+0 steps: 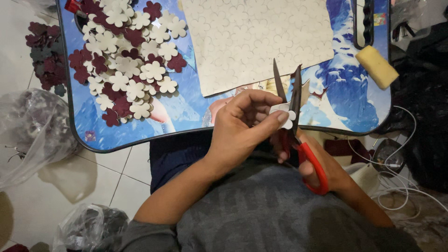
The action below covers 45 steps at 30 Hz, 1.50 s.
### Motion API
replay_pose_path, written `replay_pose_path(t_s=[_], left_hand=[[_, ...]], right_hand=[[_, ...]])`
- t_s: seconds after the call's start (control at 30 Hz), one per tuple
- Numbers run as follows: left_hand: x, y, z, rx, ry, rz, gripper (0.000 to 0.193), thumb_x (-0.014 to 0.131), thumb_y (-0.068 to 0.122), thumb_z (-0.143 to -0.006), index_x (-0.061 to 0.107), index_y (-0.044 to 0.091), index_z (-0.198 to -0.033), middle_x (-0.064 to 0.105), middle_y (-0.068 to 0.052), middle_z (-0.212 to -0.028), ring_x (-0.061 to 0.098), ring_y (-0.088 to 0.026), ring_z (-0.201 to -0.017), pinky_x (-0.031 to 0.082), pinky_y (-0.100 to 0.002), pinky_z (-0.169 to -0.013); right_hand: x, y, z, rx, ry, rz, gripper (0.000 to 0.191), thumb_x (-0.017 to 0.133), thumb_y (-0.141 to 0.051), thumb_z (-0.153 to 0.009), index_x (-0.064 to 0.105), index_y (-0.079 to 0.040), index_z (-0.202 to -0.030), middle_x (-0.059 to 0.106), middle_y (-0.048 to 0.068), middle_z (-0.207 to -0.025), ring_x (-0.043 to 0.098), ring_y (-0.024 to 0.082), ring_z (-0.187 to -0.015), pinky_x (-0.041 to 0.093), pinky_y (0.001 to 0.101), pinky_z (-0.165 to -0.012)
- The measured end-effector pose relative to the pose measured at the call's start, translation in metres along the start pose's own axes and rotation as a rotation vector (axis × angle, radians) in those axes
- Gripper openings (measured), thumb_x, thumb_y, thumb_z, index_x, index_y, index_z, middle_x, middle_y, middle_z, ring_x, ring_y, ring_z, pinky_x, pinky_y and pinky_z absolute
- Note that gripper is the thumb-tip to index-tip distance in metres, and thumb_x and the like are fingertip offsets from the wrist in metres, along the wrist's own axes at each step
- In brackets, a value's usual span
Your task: The person sits on the floor with a patterned tray on their lap, using red-handled scissors to trim and refine pre-cut white and dark red foam flower shapes one at a time. They then cut a sheet of white foam with printed flower outlines into smaller pieces, setting cut pieces on the tray.
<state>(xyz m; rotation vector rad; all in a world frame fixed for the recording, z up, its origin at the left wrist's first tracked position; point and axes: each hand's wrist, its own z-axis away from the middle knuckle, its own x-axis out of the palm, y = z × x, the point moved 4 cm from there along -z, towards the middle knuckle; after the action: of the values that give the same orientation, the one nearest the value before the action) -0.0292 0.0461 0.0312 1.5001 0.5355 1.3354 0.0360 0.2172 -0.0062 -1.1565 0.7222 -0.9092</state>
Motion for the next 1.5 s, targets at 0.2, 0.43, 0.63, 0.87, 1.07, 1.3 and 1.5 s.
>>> replay_pose_path(t_s=[0.2,0.43,0.63,0.87,1.07,1.3,1.5], left_hand=[[-0.003,0.004,-0.001,0.022,0.012,-0.078,0.028,0.075,0.007,-0.098,0.064,-0.002,-0.122,0.074,-0.008,-0.105,0.070,-0.009,-0.092,0.059,-0.023,-0.081],[-0.007,0.009,-0.002,0.080,0.034,-0.162,0.023,0.076,0.007,-0.097,0.068,0.000,-0.118,0.075,-0.004,-0.103,0.071,-0.007,-0.094,0.059,-0.022,-0.084],[-0.013,0.010,-0.003,0.071,0.061,-0.226,0.021,0.076,0.006,-0.097,0.072,0.002,-0.117,0.074,-0.002,-0.100,0.069,-0.006,-0.092,0.057,-0.021,-0.083],[-0.018,0.010,-0.002,0.018,0.087,-0.203,0.023,0.075,0.006,-0.098,0.073,0.001,-0.120,0.074,-0.002,-0.099,0.067,-0.006,-0.090,0.056,-0.022,-0.081],[-0.024,0.012,-0.003,0.036,0.124,-0.213,0.023,0.074,0.005,-0.096,0.073,0.001,-0.118,0.075,-0.003,-0.101,0.069,-0.006,-0.092,0.059,-0.022,-0.084],[-0.026,0.013,-0.005,0.075,0.129,-0.182,0.019,0.072,0.004,-0.099,0.073,-0.002,-0.117,0.077,-0.006,-0.101,0.072,-0.008,-0.092,0.060,-0.023,-0.084],[-0.030,0.013,-0.006,0.066,0.153,-0.188,0.018,0.073,0.004,-0.097,0.073,-0.002,-0.114,0.078,-0.007,-0.101,0.073,-0.009,-0.092,0.062,-0.024,-0.082]], right_hand=[[0.001,-0.010,-0.004,-0.032,-0.011,0.039,0.130,0.035,-0.104,-0.065,0.038,-0.001,-0.145,0.044,0.001,-0.085,0.045,0.011,-0.074,0.048,0.0282,-0.066],[0.000,-0.018,-0.006,0.019,-0.026,0.000,0.112,0.041,-0.103,-0.067,0.049,-0.001,-0.113,0.045,0.001,-0.083,0.045,0.011,-0.071,0.043,0.0265,-0.061],[-0.003,-0.020,-0.006,0.057,-0.018,0.031,0.110,0.040,-0.103,-0.065,0.051,-0.003,-0.110,0.045,-0.001,-0.074,0.045,0.008,-0.063,0.042,0.0253,-0.055],[-0.004,-0.017,-0.004,0.075,-0.036,-0.020,0.106,0.046,-0.102,-0.065,0.052,-0.003,-0.104,0.046,-0.001,-0.071,0.045,0.009,-0.062,0.043,0.0258,-0.055],[-0.007,-0.019,-0.001,0.070,-0.041,0.035,0.103,0.044,-0.102,-0.065,0.054,-0.006,-0.100,0.047,-0.002,-0.066,0.046,0.009,-0.058,0.044,0.0252,-0.052],[-0.008,-0.014,-0.001,0.135,-0.029,0.035,0.100,0.046,-0.103,-0.061,0.054,-0.008,-0.091,0.047,-0.003,-0.061,0.047,0.008,-0.052,0.043,0.0252,-0.046],[-0.010,-0.006,0.000,0.158,-0.058,0.016,0.099,0.049,-0.103,-0.058,0.055,-0.009,-0.089,0.046,-0.003,-0.058,0.046,0.008,-0.048,0.045,0.0251,-0.044]])
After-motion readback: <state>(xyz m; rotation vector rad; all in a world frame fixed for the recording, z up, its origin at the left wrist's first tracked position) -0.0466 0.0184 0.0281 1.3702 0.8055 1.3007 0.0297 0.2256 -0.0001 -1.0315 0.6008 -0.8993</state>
